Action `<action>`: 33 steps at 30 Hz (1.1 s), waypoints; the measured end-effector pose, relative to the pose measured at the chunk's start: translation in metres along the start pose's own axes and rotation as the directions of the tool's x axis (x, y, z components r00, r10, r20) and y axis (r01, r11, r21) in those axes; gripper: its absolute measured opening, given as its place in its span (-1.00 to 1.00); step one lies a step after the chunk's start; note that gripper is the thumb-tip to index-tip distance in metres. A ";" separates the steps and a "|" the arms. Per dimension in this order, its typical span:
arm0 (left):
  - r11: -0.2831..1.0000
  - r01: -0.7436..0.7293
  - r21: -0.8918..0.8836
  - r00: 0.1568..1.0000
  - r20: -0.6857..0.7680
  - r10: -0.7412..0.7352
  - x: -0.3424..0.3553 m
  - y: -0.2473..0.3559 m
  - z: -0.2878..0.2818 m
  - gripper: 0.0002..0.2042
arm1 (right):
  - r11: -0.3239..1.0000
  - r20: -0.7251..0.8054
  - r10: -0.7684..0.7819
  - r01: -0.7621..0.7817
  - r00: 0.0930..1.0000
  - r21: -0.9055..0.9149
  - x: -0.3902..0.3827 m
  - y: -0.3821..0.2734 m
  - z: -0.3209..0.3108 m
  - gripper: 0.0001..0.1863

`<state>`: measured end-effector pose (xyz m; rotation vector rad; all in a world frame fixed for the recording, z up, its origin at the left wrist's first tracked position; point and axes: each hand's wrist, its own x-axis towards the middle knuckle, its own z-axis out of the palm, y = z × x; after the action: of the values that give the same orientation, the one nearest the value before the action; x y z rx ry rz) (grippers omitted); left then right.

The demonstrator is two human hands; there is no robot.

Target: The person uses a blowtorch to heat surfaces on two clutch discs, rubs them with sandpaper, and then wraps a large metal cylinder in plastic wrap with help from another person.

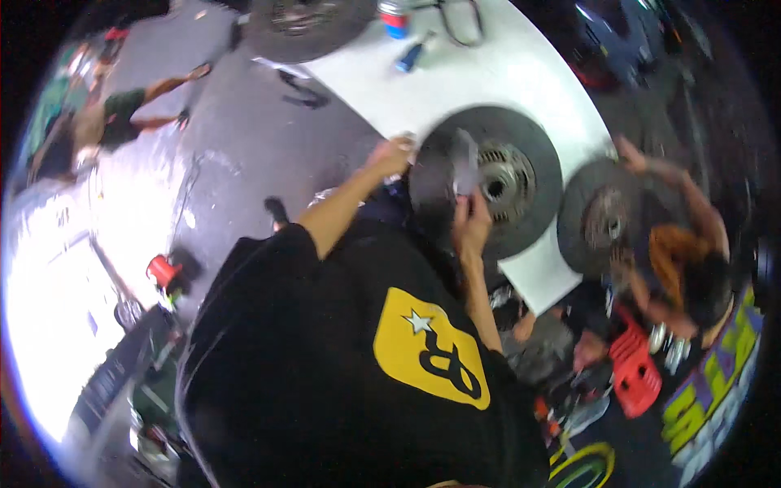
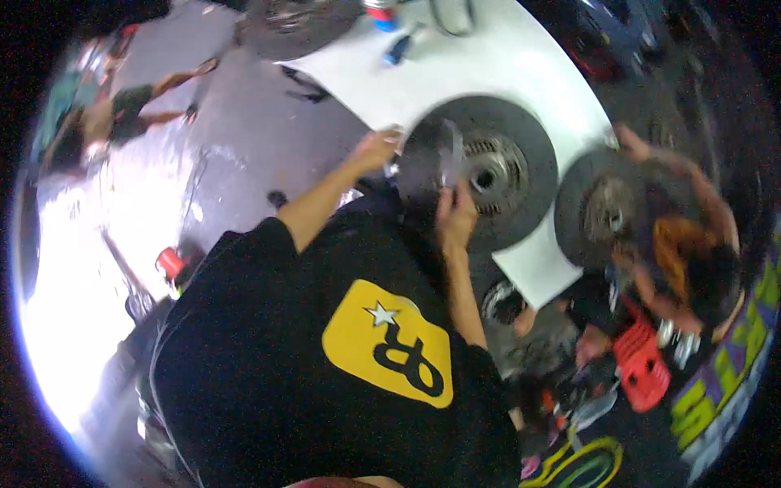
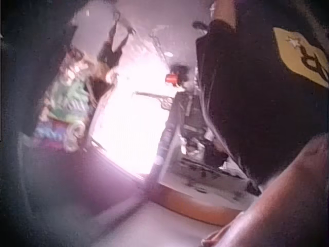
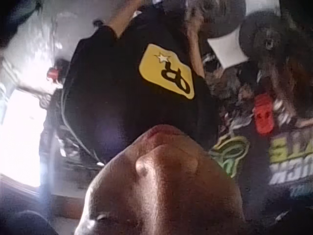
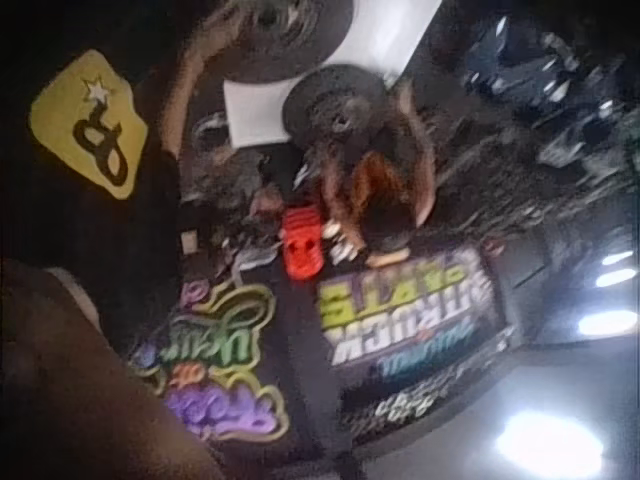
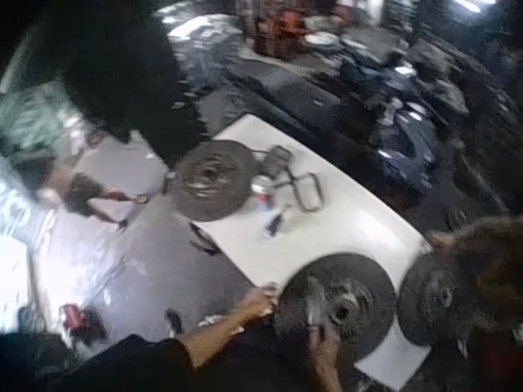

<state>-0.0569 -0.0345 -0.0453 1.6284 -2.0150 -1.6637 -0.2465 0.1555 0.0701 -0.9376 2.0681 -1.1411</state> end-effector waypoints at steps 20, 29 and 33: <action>0.937 0.167 -0.308 0.942 -0.232 -0.244 -0.082 -0.234 -0.168 -0.45 | 0.284 -0.231 0.018 -0.226 0.973 -0.932 0.048 0.033 0.009 -0.35; 0.894 0.310 -0.323 0.849 -0.328 -0.413 -0.093 -0.284 -0.254 -0.52 | 0.755 0.433 -0.435 0.582 0.790 -0.303 0.134 -0.119 0.257 -0.49; 0.831 0.338 -0.442 0.811 -0.312 -0.495 -0.122 -0.279 -0.247 -0.52 | 0.875 0.831 -0.325 0.477 0.452 0.082 0.160 -0.209 0.452 -0.55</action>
<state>0.3311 -0.0728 -0.0848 2.1533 -1.1097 -1.5003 0.0667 -0.2604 0.0210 -1.7225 1.1520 -0.5006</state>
